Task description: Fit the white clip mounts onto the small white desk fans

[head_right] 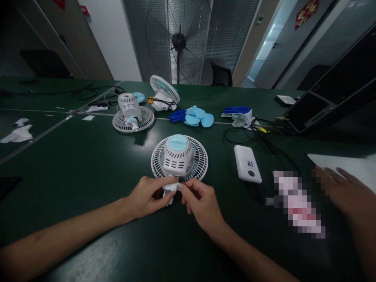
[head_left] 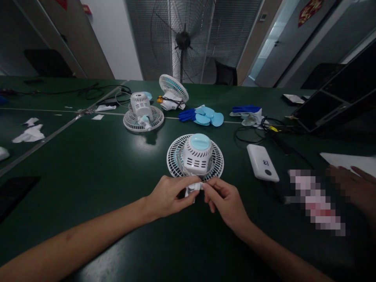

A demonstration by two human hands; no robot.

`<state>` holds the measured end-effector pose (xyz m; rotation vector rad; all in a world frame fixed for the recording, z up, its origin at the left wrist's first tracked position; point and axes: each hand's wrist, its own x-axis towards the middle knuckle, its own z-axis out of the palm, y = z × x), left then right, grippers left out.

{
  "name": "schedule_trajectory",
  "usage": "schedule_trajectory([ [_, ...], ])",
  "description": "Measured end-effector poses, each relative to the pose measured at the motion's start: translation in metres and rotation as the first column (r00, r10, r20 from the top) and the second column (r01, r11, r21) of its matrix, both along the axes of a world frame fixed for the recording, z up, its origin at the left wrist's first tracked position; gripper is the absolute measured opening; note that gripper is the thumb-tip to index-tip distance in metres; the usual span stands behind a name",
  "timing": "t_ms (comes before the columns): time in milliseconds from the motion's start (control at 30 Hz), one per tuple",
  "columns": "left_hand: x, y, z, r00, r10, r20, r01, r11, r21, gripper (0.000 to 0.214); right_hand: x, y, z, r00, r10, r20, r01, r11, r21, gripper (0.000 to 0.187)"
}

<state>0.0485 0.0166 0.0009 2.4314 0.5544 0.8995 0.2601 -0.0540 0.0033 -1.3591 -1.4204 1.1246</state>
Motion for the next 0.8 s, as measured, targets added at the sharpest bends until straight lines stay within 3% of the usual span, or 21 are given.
schedule_trajectory([
  [67,0.0,0.0,0.001,1.0,0.002,-0.001,-0.002,1.0,0.002,0.029,-0.005,0.0,0.002,0.992,0.008,-0.129,-0.032,0.983,-0.182,0.042],
  [133,0.0,0.0,0.001,1.0,0.005,0.004,-0.006,1.0,0.01,0.03,-0.007,0.001,0.003,0.987,0.024,-0.156,-0.06,0.971,-0.23,0.044],
  [233,0.0,0.001,0.001,1.0,0.006,0.0,-0.006,1.0,0.001,0.029,-0.001,-0.001,0.0,0.999,0.03,-0.011,-0.03,0.999,-0.01,0.029],
  [300,0.0,0.001,0.001,1.0,0.005,-0.012,-0.005,1.0,-0.017,0.027,0.005,-0.002,-0.003,0.989,0.034,0.142,-0.063,0.977,0.202,0.019],
  [400,-0.001,0.001,0.0,1.0,0.002,-0.009,-0.002,1.0,-0.02,0.029,0.011,-0.003,-0.006,0.96,0.028,0.28,-0.128,0.929,0.346,0.031],
  [600,-0.001,0.001,-0.002,1.0,0.001,0.011,-0.001,1.0,0.002,0.032,0.011,-0.003,-0.007,0.939,-0.058,0.34,-0.103,0.894,0.436,0.026],
  [733,-0.001,0.002,0.0,1.0,-0.01,-0.001,0.01,1.0,0.02,0.03,0.01,-0.002,-0.005,0.943,-0.046,0.33,-0.085,0.924,0.372,0.013],
  [800,-0.001,0.002,0.001,0.999,-0.012,-0.044,0.013,1.0,0.025,0.028,0.009,0.001,-0.003,0.949,-0.038,0.313,-0.066,0.946,0.316,0.02],
])
